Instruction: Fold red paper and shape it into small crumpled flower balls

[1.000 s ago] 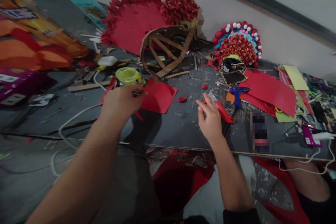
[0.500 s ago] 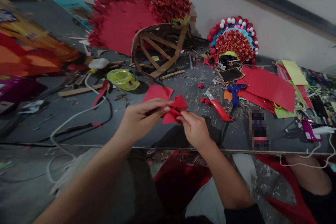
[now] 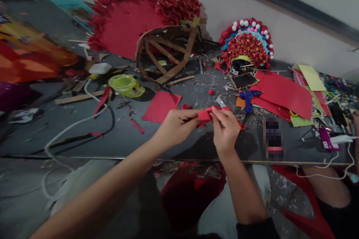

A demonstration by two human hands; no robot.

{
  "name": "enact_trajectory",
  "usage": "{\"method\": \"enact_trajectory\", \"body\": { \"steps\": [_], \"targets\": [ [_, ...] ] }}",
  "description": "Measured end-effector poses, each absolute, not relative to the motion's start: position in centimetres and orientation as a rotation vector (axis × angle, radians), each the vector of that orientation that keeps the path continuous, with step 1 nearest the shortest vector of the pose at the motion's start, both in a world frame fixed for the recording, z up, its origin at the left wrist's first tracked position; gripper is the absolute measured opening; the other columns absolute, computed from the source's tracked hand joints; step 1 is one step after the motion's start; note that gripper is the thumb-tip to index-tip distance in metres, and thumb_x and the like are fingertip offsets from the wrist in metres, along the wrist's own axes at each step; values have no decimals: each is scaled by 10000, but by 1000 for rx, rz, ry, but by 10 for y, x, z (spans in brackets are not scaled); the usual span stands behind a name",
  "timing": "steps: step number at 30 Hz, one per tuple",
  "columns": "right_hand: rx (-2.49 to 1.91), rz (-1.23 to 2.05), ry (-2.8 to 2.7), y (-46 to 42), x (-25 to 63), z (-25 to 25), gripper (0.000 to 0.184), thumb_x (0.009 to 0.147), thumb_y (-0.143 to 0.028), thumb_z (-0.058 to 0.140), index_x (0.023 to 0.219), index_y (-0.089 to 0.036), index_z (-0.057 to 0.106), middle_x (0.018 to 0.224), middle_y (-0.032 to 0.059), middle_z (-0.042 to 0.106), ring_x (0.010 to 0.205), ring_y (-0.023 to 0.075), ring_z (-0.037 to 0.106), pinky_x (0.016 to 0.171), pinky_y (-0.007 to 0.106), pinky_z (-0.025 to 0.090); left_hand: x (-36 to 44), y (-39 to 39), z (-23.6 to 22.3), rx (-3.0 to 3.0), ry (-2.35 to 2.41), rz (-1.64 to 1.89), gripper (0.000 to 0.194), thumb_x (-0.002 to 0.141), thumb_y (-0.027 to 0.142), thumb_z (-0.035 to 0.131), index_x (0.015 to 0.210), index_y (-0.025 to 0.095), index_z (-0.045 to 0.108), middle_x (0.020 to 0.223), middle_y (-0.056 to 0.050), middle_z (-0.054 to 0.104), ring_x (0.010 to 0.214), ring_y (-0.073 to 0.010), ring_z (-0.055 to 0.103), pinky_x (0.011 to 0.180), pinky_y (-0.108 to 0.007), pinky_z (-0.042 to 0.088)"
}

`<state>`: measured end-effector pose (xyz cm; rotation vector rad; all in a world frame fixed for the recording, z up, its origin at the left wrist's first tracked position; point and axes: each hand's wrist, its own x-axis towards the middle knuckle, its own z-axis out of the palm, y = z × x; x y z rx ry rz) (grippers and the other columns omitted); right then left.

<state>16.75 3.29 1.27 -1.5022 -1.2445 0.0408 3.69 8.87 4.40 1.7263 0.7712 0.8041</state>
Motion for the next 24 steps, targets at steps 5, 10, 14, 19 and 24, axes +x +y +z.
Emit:
{"method": "enact_trajectory", "body": {
  "steps": [5,10,14,19,24],
  "targets": [
    [-1517,10,-1757,31,162,16,386,929,-212,381,1272,-218,557,1305,92,570,1233,207,526,1008,360,489,34,101,20,1349,800,820,238,738,335,558,645,130,636,564,-16,615,517,-131,554,541,-234,482],
    [-1624,251,-1896,33,157,-1,463,921,-145,297,1339,-196,489,1386,61,507,1114,186,624,928,288,546,16,101,12,1517,834,755,311,784,379,548,587,138,573,555,-3,555,544,-108,486,544,-215,428],
    [-1533,176,-1804,33,162,-2,402,914,-131,346,1186,-218,629,1159,45,682,988,159,680,892,272,561,10,94,21,1492,682,600,297,807,393,549,670,136,611,639,-9,600,603,-114,539,592,-215,475],
    [-1361,-56,-1702,33,164,9,312,883,-85,415,917,-203,703,848,19,741,760,122,698,721,243,574,18,87,14,1071,597,556,292,664,401,741,686,117,675,663,-37,661,611,-124,601,598,-223,516],
    [-1293,-49,-1646,31,158,15,263,873,-107,448,832,-216,684,797,20,734,819,155,692,760,322,561,26,82,6,766,585,593,352,516,410,853,625,111,703,580,-29,645,542,-103,574,530,-192,488]
  ]
}}
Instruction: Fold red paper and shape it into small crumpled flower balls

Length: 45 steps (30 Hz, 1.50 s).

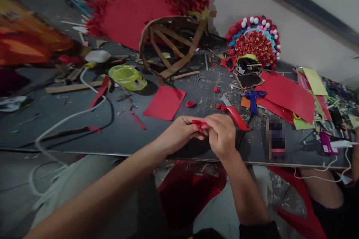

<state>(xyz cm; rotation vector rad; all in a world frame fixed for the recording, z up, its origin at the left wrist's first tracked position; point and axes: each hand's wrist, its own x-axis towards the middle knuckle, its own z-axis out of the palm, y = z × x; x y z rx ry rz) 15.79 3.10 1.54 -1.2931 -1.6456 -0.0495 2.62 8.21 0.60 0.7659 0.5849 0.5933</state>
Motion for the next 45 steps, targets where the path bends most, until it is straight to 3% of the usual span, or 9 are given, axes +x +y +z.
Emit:
{"method": "enact_trajectory", "body": {
  "steps": [4,9,17,25,31,35,38,42,45],
  "targets": [
    [-1300,159,-1632,34,157,15,230,895,-163,465,868,-220,686,928,35,742,1065,183,643,908,377,523,28,81,6,727,549,630,394,511,473,853,598,119,704,573,-18,630,556,-91,551,573,-202,483],
    [-1380,402,-1703,34,159,17,254,924,-210,450,1053,-245,666,1053,25,727,1032,148,658,1034,395,428,32,83,-4,691,586,739,410,483,509,859,585,147,698,551,15,603,554,-61,489,585,-171,427],
    [-1552,248,-2067,24,149,23,418,958,-181,288,1347,-124,430,1375,122,517,1287,157,473,1156,450,231,20,95,-3,846,614,696,425,549,499,835,640,120,667,556,11,565,548,-81,470,539,-190,379],
    [-1551,251,-2168,23,157,21,497,936,-128,319,1431,-139,271,1294,103,595,1206,140,549,1151,441,256,22,92,-4,1244,597,631,457,741,573,631,629,137,554,599,17,515,599,-107,445,594,-219,388],
    [-1639,130,-2140,27,158,13,359,933,-126,343,1242,-151,525,1091,67,708,1040,134,647,1087,332,370,20,88,4,1638,763,665,353,846,436,441,618,170,481,608,8,492,612,-137,444,621,-253,378],
    [-1804,234,-2151,29,152,12,300,924,-155,386,1161,-189,568,933,38,735,860,149,687,801,253,510,13,87,9,1813,897,585,371,864,411,358,603,175,473,595,-7,502,606,-152,460,607,-262,380],
    [-1900,288,-2130,30,151,12,293,925,-170,383,1155,-212,559,921,31,726,831,146,684,655,218,484,10,88,9,1701,847,495,417,876,468,338,662,163,524,660,-16,570,645,-155,493,658,-267,422],
    [-1981,230,-2103,33,153,12,272,921,-182,379,1096,-207,585,1001,61,709,821,157,677,609,228,453,11,88,8,1571,799,512,495,883,552,359,693,150,575,732,-36,625,729,-177,539,748,-289,442],
    [-1967,220,-2094,34,156,12,255,917,-176,380,1030,-208,607,943,44,723,788,146,671,601,225,433,12,90,7,1438,815,491,586,828,664,421,671,135,616,664,-46,622,673,-174,552,699,-292,455]
  ]
}}
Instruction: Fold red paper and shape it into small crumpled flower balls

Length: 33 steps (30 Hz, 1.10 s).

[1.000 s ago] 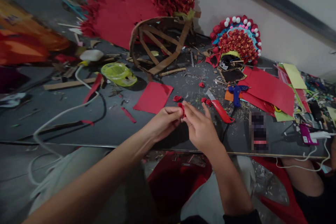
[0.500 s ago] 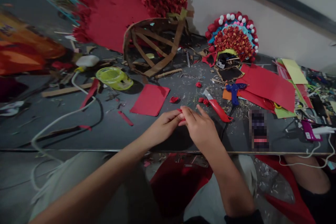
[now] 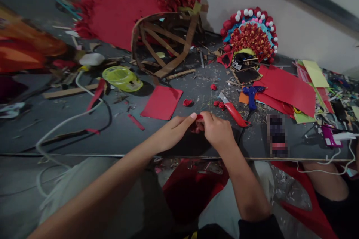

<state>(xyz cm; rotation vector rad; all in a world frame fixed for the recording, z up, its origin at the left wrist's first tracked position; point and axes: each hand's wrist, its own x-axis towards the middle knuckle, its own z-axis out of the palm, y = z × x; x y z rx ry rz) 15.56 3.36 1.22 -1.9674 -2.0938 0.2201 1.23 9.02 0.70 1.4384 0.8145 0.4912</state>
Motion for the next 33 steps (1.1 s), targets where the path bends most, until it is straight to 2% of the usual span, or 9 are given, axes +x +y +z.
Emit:
{"method": "enact_trajectory", "body": {
  "steps": [3,6,10,16,18,20,24,27,33],
  "targets": [
    [-1850,149,-2085,32,156,13,231,916,-191,411,941,-208,640,797,19,724,742,134,654,621,224,423,12,93,5,1136,726,452,621,704,731,560,676,116,639,630,-42,604,604,-153,551,611,-276,475],
    [-1716,13,-2063,30,156,13,255,925,-220,417,892,-202,669,710,27,696,720,147,626,669,259,437,11,96,4,868,593,394,560,609,651,725,696,101,667,647,-42,602,608,-131,554,575,-248,496],
    [-1569,-62,-1984,30,154,11,273,927,-229,416,958,-223,688,975,61,693,950,178,610,852,331,463,8,98,4,790,545,408,448,559,524,826,668,113,687,648,-26,606,602,-88,534,595,-208,509],
    [-1411,273,-1901,29,152,16,357,929,-187,363,1168,-270,615,1161,38,644,1084,151,582,949,341,470,5,97,7,834,510,418,472,503,546,838,622,116,683,621,-17,601,599,-102,542,626,-236,501],
    [-1363,351,-1896,29,155,17,374,931,-194,368,1233,-285,568,1168,27,642,1091,142,582,947,322,475,5,98,11,934,486,443,463,540,546,822,615,115,670,617,-16,594,598,-111,536,637,-246,485],
    [-1370,351,-1924,29,157,15,385,932,-198,366,1270,-262,539,1180,37,639,1100,142,579,948,306,474,5,98,15,1147,481,492,418,660,526,754,639,122,652,643,-19,590,626,-127,535,653,-253,466],
    [-1683,216,-2007,31,154,4,419,927,-183,320,1307,-164,496,1226,108,620,1103,189,585,963,343,458,7,97,15,1628,613,594,242,873,353,486,750,158,556,723,-25,571,682,-153,534,672,-262,433],
    [-1897,218,-2040,32,149,1,392,934,-217,324,1269,-132,507,1179,143,637,1021,220,622,881,354,488,8,96,7,1874,743,600,171,892,261,378,752,192,447,685,-11,513,623,-159,502,632,-268,396],
    [-1951,308,-2164,31,146,11,367,966,-342,285,1127,-133,541,1026,127,676,907,227,650,726,312,488,8,96,2,2067,754,543,156,865,202,360,712,202,391,648,-15,470,589,-169,462,594,-281,355]
  ]
}}
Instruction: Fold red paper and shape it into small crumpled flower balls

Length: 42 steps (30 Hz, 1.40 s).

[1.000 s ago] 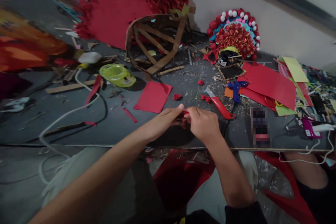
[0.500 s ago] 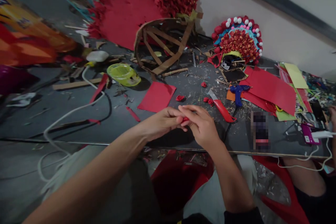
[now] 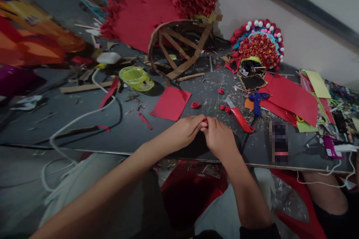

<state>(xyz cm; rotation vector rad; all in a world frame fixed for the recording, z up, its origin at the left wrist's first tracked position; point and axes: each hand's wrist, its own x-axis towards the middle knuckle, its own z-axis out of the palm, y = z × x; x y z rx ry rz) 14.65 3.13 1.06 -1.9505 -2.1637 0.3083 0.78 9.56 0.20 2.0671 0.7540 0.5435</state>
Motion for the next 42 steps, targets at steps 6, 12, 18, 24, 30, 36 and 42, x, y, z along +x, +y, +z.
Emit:
{"method": "enact_trajectory", "body": {
  "steps": [6,12,18,24,30,36,42],
  "targets": [
    [-2032,295,-2232,29,147,24,387,960,-435,293,944,-168,573,877,110,685,821,223,652,633,287,448,7,96,6,1966,668,483,302,916,290,315,655,188,426,606,-1,514,551,-134,468,553,-246,342],
    [-2054,366,-2309,28,152,31,366,949,-423,371,901,-194,652,847,78,726,815,191,672,651,262,438,5,100,1,1956,566,398,396,937,360,316,629,181,489,565,6,500,531,-129,455,557,-240,323],
    [-2010,635,-2326,28,151,26,315,956,-350,392,980,-205,670,907,66,746,792,194,697,614,264,416,-2,102,4,2056,550,258,405,937,339,339,614,180,524,566,-9,545,514,-132,481,546,-230,312],
    [-1995,643,-2328,27,148,31,274,937,-319,423,963,-223,679,883,47,749,777,191,692,581,263,369,-4,97,12,1975,644,201,413,933,343,352,634,173,581,606,-37,609,562,-154,543,562,-233,350],
    [-2042,599,-2327,28,147,34,294,919,-349,449,886,-225,713,839,35,749,755,164,684,571,254,338,-2,92,16,1933,688,135,446,932,367,300,632,163,561,641,-52,634,604,-170,580,602,-250,391],
    [-2152,457,-2275,28,142,30,322,922,-345,419,895,-218,714,865,52,746,784,166,680,578,249,341,-2,94,24,2001,728,162,429,935,424,299,770,155,591,700,-35,631,663,-167,585,615,-250,408],
    [-2164,334,-2240,29,148,26,351,926,-339,397,795,-218,699,795,36,737,729,149,666,541,250,286,-4,99,29,1982,809,176,426,884,480,338,757,163,592,686,-22,629,640,-158,572,589,-237,411]
  ]
}}
